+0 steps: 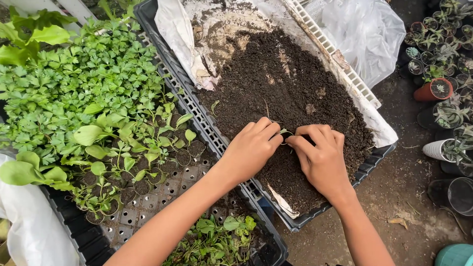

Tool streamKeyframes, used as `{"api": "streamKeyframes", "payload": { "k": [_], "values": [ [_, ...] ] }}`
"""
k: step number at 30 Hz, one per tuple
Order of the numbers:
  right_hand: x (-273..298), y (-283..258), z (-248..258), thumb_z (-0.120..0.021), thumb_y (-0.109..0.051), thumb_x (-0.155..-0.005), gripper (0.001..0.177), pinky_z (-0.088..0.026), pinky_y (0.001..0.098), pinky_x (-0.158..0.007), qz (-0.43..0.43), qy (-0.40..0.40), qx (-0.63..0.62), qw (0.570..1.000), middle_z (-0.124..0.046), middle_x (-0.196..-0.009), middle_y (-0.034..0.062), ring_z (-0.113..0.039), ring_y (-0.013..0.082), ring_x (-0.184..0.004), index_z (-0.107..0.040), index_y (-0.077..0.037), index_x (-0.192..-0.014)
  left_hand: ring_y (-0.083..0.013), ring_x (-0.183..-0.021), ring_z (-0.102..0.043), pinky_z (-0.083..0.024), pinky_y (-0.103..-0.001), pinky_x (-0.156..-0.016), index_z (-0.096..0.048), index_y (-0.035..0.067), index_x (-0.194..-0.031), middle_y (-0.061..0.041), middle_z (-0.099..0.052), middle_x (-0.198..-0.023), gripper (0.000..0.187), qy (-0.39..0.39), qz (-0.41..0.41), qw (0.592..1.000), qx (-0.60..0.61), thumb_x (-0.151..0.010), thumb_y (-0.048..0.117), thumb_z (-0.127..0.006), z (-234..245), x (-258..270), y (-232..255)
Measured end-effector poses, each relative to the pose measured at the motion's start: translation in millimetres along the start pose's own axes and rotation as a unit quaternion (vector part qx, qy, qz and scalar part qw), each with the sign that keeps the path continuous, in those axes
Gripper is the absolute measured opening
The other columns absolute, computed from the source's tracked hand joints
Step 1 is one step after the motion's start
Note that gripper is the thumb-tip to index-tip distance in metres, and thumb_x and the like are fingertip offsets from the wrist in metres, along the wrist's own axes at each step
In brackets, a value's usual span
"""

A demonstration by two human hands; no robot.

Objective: The person takes small seedlings from a tray and places them into rolled leaf containers. They then bury the containers in a tray filled with soil, patting the soil around them. The person repeats this process with multiple seedlings and leaf rolls.

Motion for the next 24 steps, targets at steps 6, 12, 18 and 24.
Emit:
{"api": "streamKeyframes", "payload": {
  "k": [6, 12, 18, 24],
  "values": [
    [-0.6, 3.1, -0.9, -0.071, -0.018, -0.100, 0.010, -0.037, 0.0343, -0.092, -0.012, -0.004, 0.001, 1.000, -0.060, -0.097, -0.0069, -0.057, 0.0163, -0.104, -0.071, -0.022, -0.091, -0.0223, -0.099, -0.052, -0.043, -0.031, -0.074, -0.072, 0.002, -0.097, -0.009, -0.061, -0.098, 0.010, -0.005, 0.024, 1.000, 0.005, -0.092, -0.005, -0.066, 3.7, -2.0, -0.9],
    [3.0, 7.9, -7.2, -0.072, -0.020, -0.099, 0.009, -0.035, 0.0341, -0.094, -0.032, -0.024, 0.011, 0.999, -0.056, -0.092, -0.0077, -0.054, 0.0148, -0.101, -0.073, -0.025, -0.092, -0.0221, -0.095, -0.053, -0.043, -0.031, -0.074, -0.073, 0.001, -0.095, -0.009, -0.060, -0.093, 0.008, 0.007, 0.022, 1.000, 0.008, -0.092, -0.005, -0.068, -0.1, -5.3, -0.9],
    [-0.2, 1.1, -1.8, -0.071, -0.019, -0.101, 0.007, -0.036, 0.0354, -0.094, -0.035, -0.029, 0.016, 0.999, -0.055, -0.093, -0.0053, -0.054, 0.0163, -0.100, -0.073, -0.022, -0.095, -0.0223, -0.096, -0.056, -0.047, -0.029, -0.076, -0.072, 0.000, -0.094, -0.011, -0.062, -0.092, 0.008, 0.027, 0.015, 1.000, -0.001, -0.090, -0.006, -0.070, 3.9, -1.0, 1.3],
    [5.3, -6.9, 0.3, -0.069, -0.011, -0.104, 0.008, -0.034, 0.0342, -0.093, -0.023, -0.021, 0.040, 0.999, -0.052, -0.095, -0.0031, -0.053, 0.0162, -0.094, -0.073, -0.017, -0.108, -0.0243, -0.106, -0.062, -0.051, -0.032, -0.091, -0.067, 0.002, -0.109, -0.011, -0.065, -0.100, 0.015, 0.105, -0.010, 0.989, -0.107, -0.095, 0.004, -0.071, 12.1, 8.7, 14.0]
  ]
}}
Point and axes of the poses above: each hand's wrist, its own x-axis away from the middle knuckle, its own z-axis out of the back of the hand, y = z × x, the point moved 7 cm from there along -x, towards the middle knuckle
